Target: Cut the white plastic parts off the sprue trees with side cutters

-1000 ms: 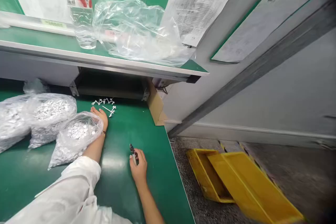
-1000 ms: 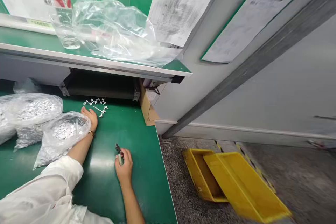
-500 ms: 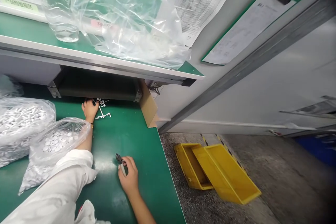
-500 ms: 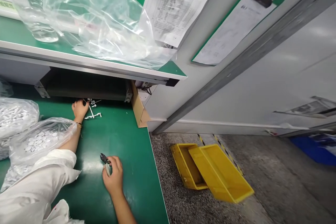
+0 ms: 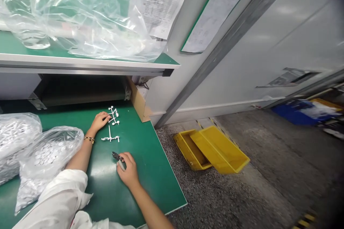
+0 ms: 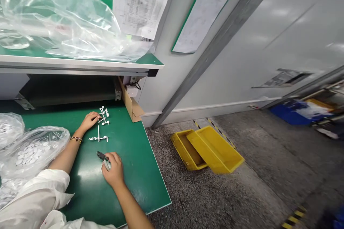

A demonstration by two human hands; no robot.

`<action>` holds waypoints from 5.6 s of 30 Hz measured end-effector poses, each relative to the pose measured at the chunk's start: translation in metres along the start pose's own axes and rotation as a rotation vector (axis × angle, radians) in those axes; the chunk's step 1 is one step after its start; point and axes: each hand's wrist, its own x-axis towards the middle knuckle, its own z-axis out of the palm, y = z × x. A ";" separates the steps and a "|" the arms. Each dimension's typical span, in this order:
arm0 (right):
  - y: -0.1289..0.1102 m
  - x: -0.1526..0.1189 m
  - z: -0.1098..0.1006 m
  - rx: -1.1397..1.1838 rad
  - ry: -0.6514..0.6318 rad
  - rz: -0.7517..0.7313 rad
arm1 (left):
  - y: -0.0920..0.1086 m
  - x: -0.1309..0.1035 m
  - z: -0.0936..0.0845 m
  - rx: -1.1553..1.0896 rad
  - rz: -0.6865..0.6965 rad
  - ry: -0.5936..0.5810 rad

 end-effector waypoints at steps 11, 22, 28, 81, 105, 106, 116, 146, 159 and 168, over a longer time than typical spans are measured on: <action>0.000 0.001 0.003 -0.043 0.004 0.029 | 0.005 0.001 -0.003 -0.133 -0.035 0.410; -0.003 0.002 0.002 -0.032 0.003 0.004 | 0.040 -0.040 0.003 -0.071 0.076 -0.225; -0.003 0.001 0.001 0.113 0.034 -0.011 | 0.076 -0.117 -0.017 -0.077 0.016 -0.228; 0.018 -0.009 0.005 0.349 0.139 0.155 | 0.211 -0.253 -0.101 0.550 0.369 0.350; -0.031 -0.052 0.011 -0.116 -0.256 -0.123 | 0.156 -0.296 -0.102 -0.026 -0.615 0.219; -0.030 -0.053 0.010 -0.120 -0.253 -0.130 | 0.155 -0.298 -0.106 -0.019 -0.626 0.203; -0.022 -0.055 0.010 -0.157 -0.253 -0.192 | 0.189 -0.292 -0.122 0.503 -0.678 -0.480; -0.003 -0.050 0.006 -0.176 -0.306 -0.163 | 0.183 -0.291 -0.104 -0.239 -0.771 -0.022; -0.009 -0.047 0.008 -0.120 -0.318 -0.189 | 0.175 -0.294 -0.115 -0.313 -0.616 0.181; -0.056 -0.036 0.004 -0.137 -0.303 -0.423 | 0.193 -0.275 -0.094 -1.278 -0.936 0.609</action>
